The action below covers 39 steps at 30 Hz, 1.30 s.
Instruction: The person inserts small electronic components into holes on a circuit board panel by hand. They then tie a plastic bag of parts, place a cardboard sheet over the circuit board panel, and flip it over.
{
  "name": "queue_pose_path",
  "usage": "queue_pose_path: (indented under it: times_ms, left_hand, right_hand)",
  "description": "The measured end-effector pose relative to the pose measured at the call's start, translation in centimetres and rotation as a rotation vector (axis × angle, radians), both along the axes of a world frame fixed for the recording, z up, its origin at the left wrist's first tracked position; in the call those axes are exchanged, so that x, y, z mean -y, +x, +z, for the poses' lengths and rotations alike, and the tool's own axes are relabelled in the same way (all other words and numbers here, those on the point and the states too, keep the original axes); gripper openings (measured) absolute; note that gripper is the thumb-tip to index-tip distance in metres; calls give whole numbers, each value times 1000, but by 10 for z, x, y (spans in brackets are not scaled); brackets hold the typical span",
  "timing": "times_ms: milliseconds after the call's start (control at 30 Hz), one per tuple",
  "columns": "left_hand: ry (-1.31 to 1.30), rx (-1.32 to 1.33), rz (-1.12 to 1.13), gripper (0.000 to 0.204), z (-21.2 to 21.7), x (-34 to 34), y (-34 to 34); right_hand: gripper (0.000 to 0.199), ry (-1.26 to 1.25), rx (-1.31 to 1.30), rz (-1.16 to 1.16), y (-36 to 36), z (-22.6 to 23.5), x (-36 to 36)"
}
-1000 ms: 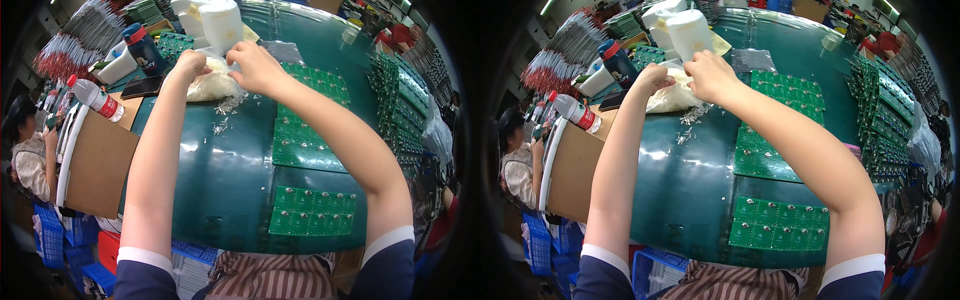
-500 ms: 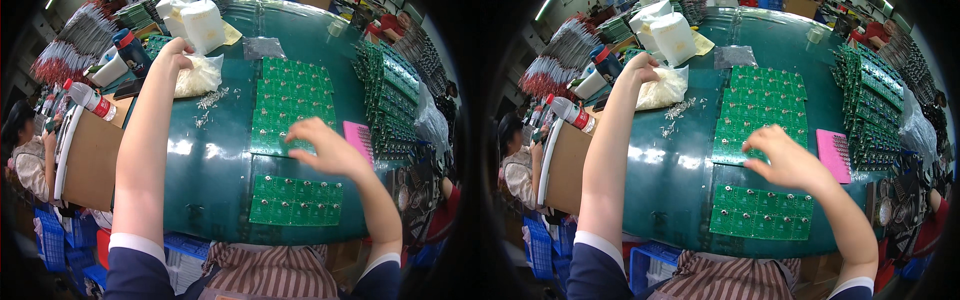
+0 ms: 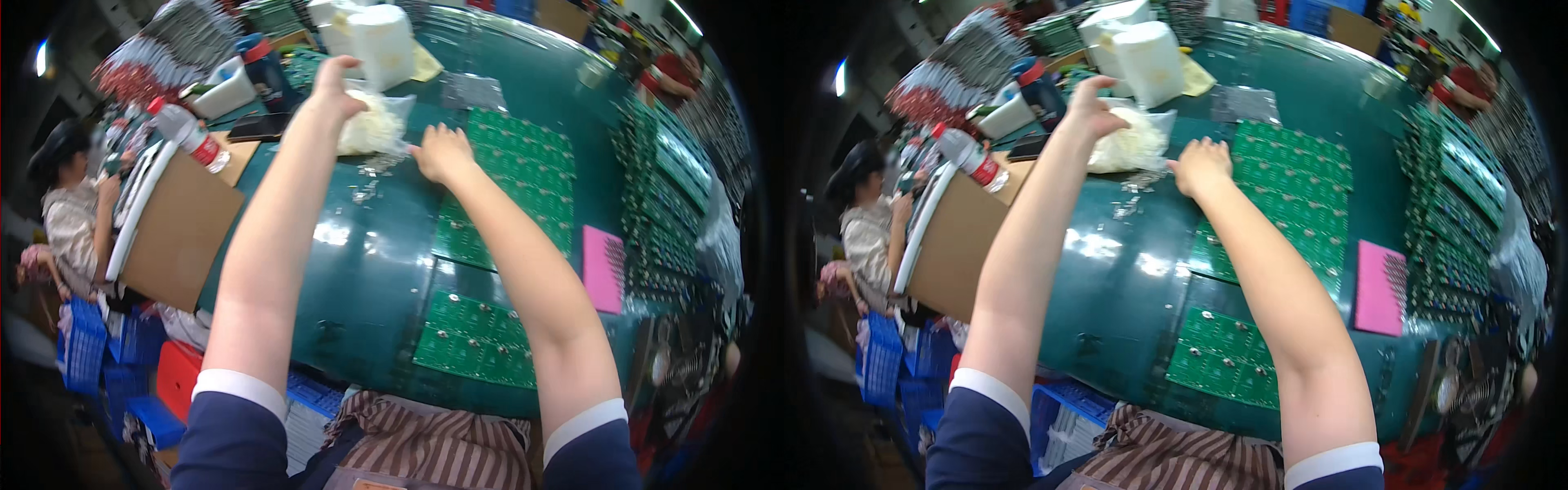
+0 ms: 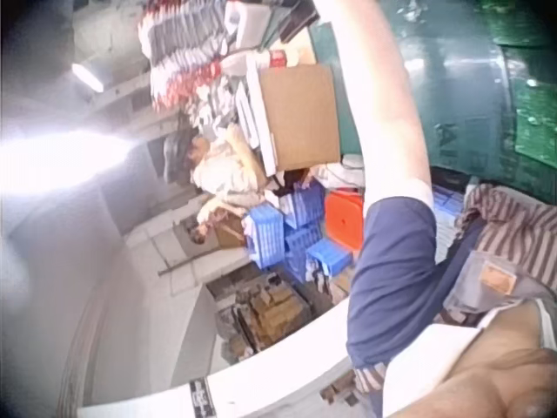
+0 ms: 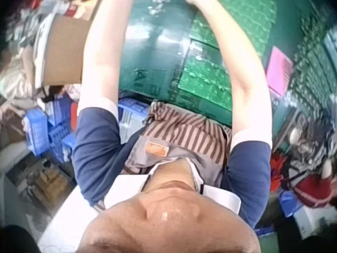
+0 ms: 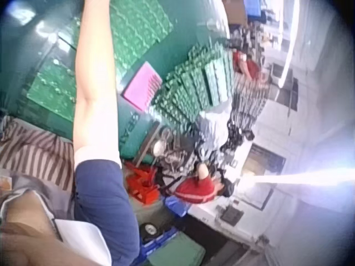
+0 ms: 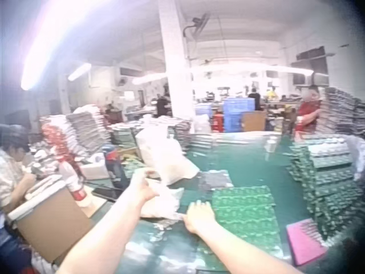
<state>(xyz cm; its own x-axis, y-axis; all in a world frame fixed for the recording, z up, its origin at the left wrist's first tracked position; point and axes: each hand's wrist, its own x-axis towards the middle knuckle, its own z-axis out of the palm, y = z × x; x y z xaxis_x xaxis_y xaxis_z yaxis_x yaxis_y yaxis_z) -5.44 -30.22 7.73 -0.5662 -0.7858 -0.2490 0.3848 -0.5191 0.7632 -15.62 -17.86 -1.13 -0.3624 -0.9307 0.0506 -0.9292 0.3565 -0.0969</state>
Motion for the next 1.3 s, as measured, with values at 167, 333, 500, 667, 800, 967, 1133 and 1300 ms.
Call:
queue_pose_path:
  times_ms: [167,333,500,667,800,967,1133,1300]
  left_hand:
    - [-211,106,55,53,-17,-7,42]
    - [-985,608,821,23,-18,-57,178]
    - [-1060,1835,1815,45,-35,-61,333]
    - [-1205,1873,1220,54,-36,-46,447]
    - [-1242,1628,1159,39,-14,-72,436]
    - [-1513,1134,1116,21,4,-147,378]
    - [-1725,703,1090,18,15,-207,342]
    - [-2028,-110,213,21,1,-245,236]
  right_hand:
    - [29,-43,133,155,36,-9,0]
    - [22,-406,478,381,36,14,-55]
    - [17,-498,602,224,19,36,-101]
    - [12,-495,681,141,11,61,-148]
    - [15,-525,976,68,1,67,-196]
    - [30,-554,1364,-95,9,71,-254]
    - [59,-424,1903,-6,35,79,-296]
    - [64,-652,1838,39,64,83,-342]
